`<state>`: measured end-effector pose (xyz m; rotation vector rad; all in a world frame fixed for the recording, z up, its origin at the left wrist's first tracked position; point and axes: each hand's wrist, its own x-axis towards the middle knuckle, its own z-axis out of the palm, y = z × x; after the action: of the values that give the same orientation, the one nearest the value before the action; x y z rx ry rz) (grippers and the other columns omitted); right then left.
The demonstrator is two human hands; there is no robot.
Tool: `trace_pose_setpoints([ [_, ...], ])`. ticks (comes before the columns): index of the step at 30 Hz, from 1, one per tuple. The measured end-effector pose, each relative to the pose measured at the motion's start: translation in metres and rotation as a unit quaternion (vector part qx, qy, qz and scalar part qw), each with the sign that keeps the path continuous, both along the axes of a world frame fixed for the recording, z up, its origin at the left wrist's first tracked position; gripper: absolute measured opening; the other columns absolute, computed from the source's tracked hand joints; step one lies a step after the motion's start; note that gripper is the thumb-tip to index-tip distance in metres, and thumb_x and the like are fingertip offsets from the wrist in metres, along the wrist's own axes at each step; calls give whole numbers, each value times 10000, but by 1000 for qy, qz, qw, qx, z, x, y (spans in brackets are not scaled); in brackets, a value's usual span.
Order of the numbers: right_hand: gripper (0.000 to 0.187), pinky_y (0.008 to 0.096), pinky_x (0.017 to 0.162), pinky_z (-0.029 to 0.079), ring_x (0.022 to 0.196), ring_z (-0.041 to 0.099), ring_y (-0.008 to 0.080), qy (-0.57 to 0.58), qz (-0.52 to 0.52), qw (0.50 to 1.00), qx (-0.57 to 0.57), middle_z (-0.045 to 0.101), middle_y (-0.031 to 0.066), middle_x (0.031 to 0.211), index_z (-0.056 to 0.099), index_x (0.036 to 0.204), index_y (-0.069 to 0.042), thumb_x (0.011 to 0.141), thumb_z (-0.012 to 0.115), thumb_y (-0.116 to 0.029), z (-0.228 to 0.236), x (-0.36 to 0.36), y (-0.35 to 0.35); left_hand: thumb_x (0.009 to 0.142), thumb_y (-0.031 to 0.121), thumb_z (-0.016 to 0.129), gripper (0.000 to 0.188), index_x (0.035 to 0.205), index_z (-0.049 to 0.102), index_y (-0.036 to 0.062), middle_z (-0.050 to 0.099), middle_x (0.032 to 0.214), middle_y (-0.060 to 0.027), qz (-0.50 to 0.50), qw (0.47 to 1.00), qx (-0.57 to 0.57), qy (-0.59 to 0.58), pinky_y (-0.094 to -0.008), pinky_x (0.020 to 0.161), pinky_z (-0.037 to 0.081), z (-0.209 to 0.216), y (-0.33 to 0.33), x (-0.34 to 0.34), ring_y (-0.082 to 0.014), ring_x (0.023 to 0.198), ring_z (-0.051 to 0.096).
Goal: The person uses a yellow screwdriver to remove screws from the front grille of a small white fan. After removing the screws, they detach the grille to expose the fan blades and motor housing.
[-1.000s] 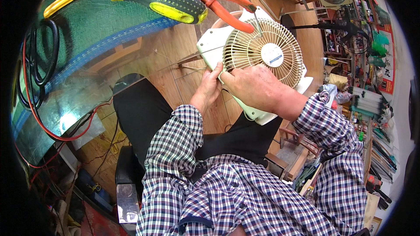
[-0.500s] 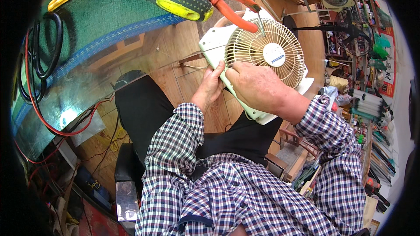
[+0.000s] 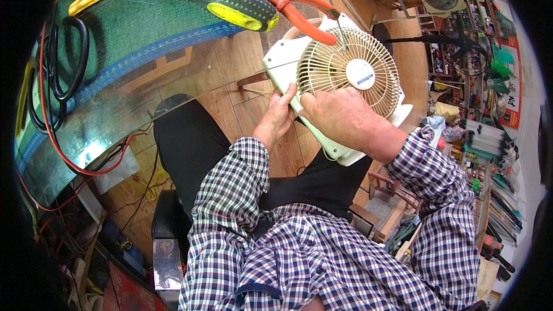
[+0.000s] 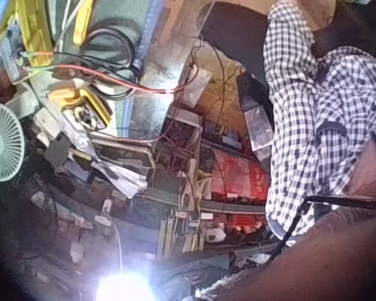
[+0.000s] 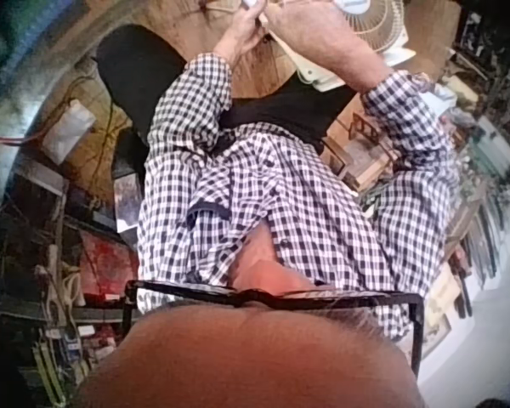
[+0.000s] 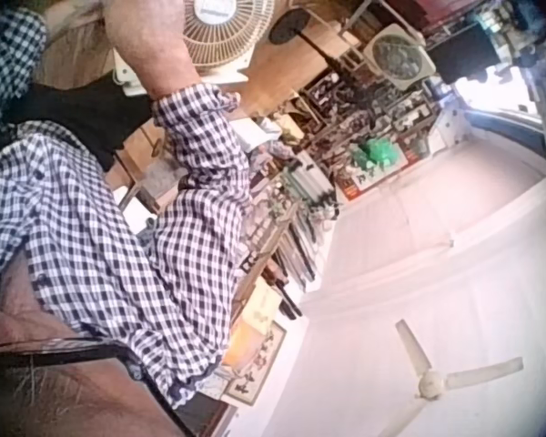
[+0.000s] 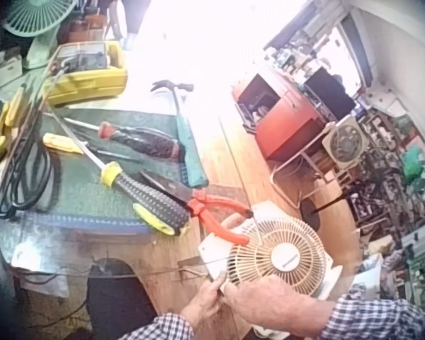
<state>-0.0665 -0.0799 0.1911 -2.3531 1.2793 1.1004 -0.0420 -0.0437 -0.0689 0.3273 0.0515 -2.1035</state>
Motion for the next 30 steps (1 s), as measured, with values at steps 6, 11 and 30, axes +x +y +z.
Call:
trace_pose_setpoints([
  [6,221,482,727,636,865,783,346,-130,74,986,-79,734,145,939,670,1140,8,1025,679,-180,-1,-14,2,1206,407,515,557,1640,420,71,611,1533,-127,-5,1000,6,-1,-453,1120,601,0,0,0,-265,1361,650],
  [11,176,459,751,635,941,764,306,-31,64,997,-44,693,124,1007,676,1076,-28,1010,704,-188,-2,0,-1,1177,376,607,590,1622,450,23,624,1526,-132,0,1000,20,11,-420,1130,583,6,0,2,-251,1372,647],
  [30,236,460,751,612,889,772,338,34,-8,999,-9,734,147,903,666,1056,-21,1020,714,-250,6,10,-1,1181,371,591,615,1667,395,47,593,1563,-134,-1,1000,12,8,-431,1155,575,2,-2,3,-261,1408,625],
])
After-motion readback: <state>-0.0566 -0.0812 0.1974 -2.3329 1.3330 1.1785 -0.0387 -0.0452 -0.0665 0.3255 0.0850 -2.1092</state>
